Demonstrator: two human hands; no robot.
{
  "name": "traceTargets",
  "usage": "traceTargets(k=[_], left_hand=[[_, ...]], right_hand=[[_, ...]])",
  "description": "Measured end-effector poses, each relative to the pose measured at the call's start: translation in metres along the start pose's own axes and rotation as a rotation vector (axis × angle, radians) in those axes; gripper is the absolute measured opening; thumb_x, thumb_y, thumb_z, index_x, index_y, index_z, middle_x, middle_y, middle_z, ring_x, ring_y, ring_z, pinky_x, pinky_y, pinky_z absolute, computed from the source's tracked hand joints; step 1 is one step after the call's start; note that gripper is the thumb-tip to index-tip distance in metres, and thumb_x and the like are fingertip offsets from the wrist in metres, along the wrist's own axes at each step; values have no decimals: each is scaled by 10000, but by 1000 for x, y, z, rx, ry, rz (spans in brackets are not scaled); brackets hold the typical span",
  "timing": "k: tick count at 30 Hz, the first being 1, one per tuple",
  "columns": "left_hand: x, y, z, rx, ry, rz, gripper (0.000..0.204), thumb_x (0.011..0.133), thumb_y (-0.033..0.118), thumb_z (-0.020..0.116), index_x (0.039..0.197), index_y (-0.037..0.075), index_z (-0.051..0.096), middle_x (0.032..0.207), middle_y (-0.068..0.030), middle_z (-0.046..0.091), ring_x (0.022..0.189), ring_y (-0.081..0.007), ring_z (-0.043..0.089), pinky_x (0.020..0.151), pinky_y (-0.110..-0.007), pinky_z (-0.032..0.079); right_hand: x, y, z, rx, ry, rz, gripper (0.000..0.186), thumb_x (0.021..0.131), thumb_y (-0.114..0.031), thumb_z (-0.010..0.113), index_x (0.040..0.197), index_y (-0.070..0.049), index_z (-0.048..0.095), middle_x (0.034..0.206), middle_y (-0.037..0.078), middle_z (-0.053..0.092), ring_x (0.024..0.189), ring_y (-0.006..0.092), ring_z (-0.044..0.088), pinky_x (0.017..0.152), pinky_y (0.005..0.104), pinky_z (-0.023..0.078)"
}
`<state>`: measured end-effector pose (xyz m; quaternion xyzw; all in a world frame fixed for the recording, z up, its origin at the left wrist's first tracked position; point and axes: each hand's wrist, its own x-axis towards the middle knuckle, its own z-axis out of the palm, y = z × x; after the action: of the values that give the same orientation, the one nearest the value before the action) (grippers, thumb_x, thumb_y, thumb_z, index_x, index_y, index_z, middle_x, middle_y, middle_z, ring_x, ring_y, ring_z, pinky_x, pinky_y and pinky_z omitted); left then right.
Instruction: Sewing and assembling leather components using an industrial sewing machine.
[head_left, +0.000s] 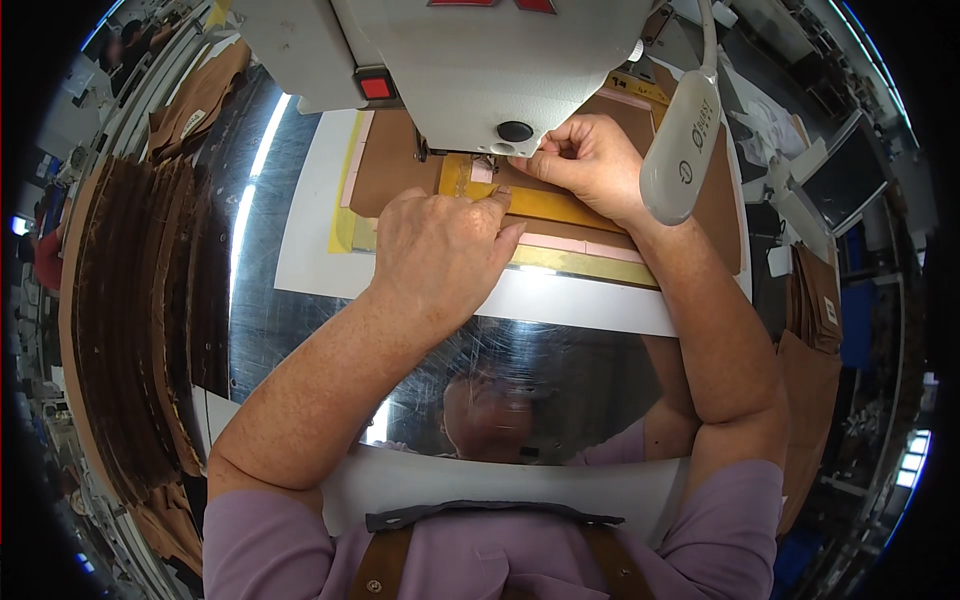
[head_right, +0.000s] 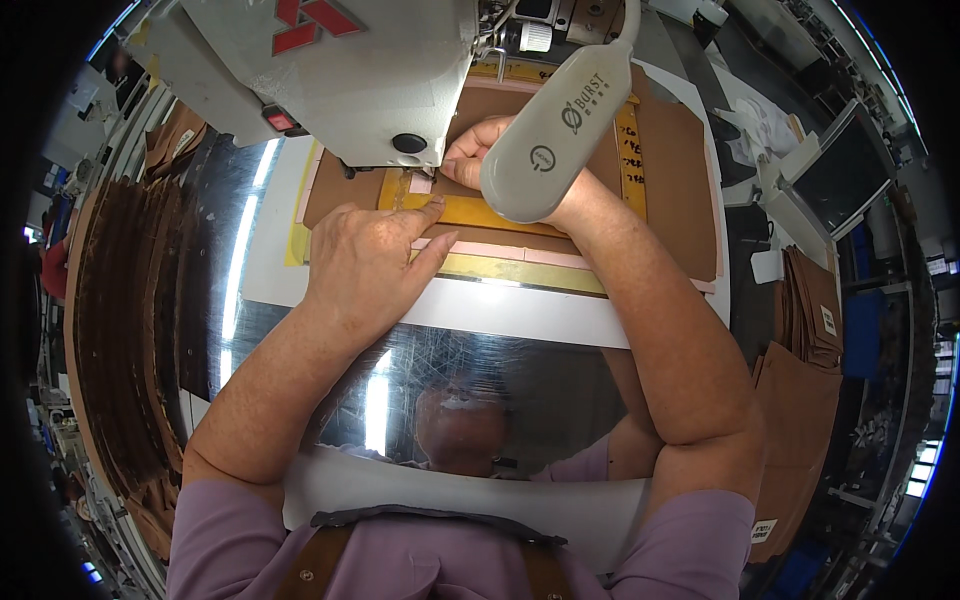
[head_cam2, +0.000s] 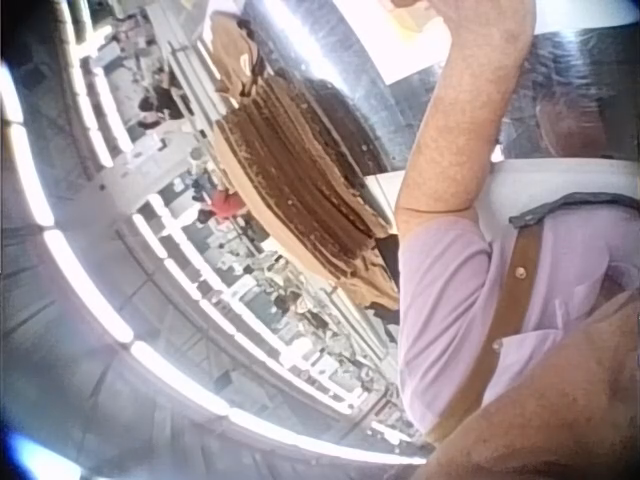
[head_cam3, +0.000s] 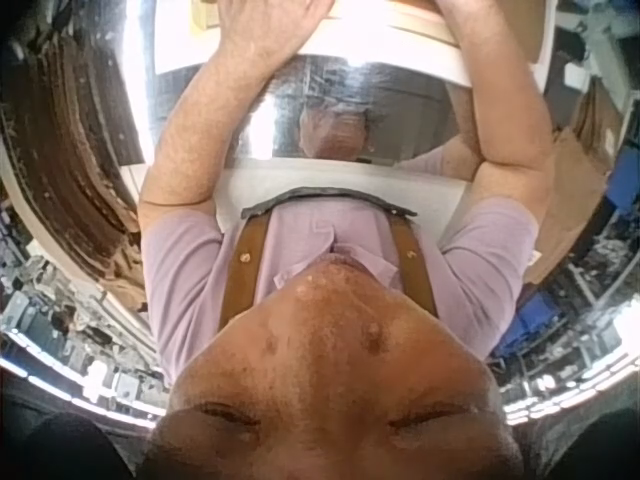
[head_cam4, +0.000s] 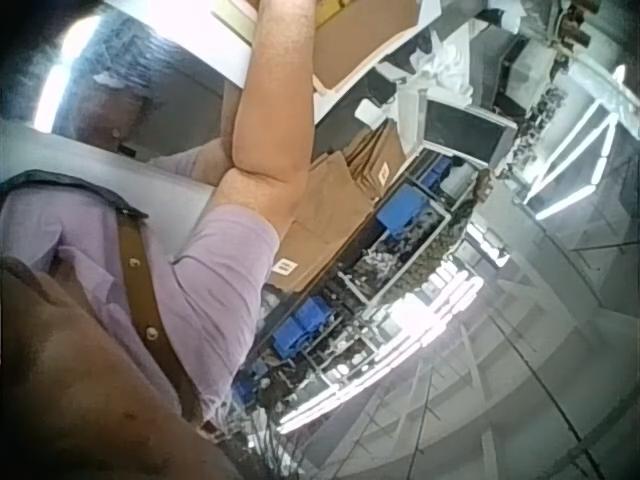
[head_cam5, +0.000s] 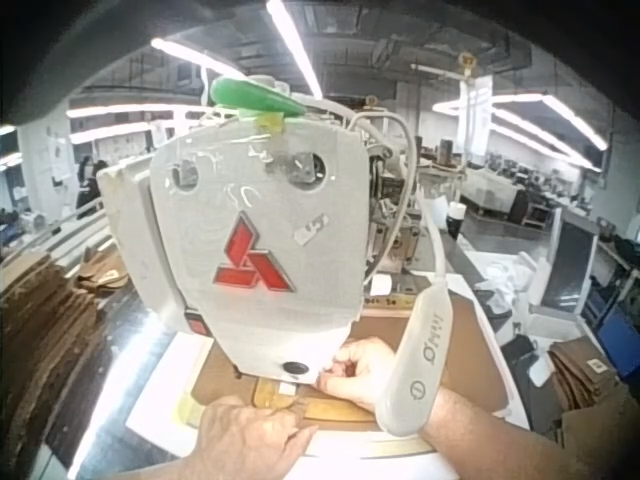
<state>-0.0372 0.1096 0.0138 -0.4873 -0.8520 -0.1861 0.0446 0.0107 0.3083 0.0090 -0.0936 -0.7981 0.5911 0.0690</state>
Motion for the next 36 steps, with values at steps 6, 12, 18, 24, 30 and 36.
traceTargets(k=[6,12,18,24,30,36], left_hand=[[1,-2,2,-26,21,21,360,887,377,709,1087,87,787,741,-136,725,652,-308,635,662,-443,511],[1,-1,2,-24,38,23,356,885,370,713,1079,82,788,715,-146,712,652,-306,642,657,-440,512],[1,-1,0,-14,10,19,349,885,360,712,1076,79,788,706,-153,705,646,-307,638,650,-447,510],[1,-1,3,-32,33,31,346,877,351,723,1065,68,788,720,-149,715,641,-311,639,648,-442,509],[1,-3,6,-26,64,58,338,876,347,723,1056,69,790,752,-130,734,642,-306,643,653,-435,509],[1,0,3,-20,45,32,339,882,358,712,1060,81,791,732,-133,724,643,-311,643,654,-438,510]], right_hand=[[2,-1,-1,-61,-16,21,118,901,-148,761,902,-33,738,699,-87,532,656,19,438,657,222,410],[5,9,0,39,-19,11,133,898,-145,762,961,-28,748,708,-83,565,656,15,446,656,216,405],[5,3,-3,48,-63,49,127,901,-131,752,984,-36,752,738,-80,593,676,13,459,666,204,406],[5,3,0,35,-38,39,127,900,-134,747,985,-39,752,730,-82,582,675,15,456,664,206,406],[7,9,1,-39,-21,3,166,896,-155,754,1005,-30,757,725,-79,583,672,24,457,656,214,409],[4,1,4,-125,6,16,136,897,-171,762,947,-45,758,673,-86,542,628,24,424,602,225,390]])
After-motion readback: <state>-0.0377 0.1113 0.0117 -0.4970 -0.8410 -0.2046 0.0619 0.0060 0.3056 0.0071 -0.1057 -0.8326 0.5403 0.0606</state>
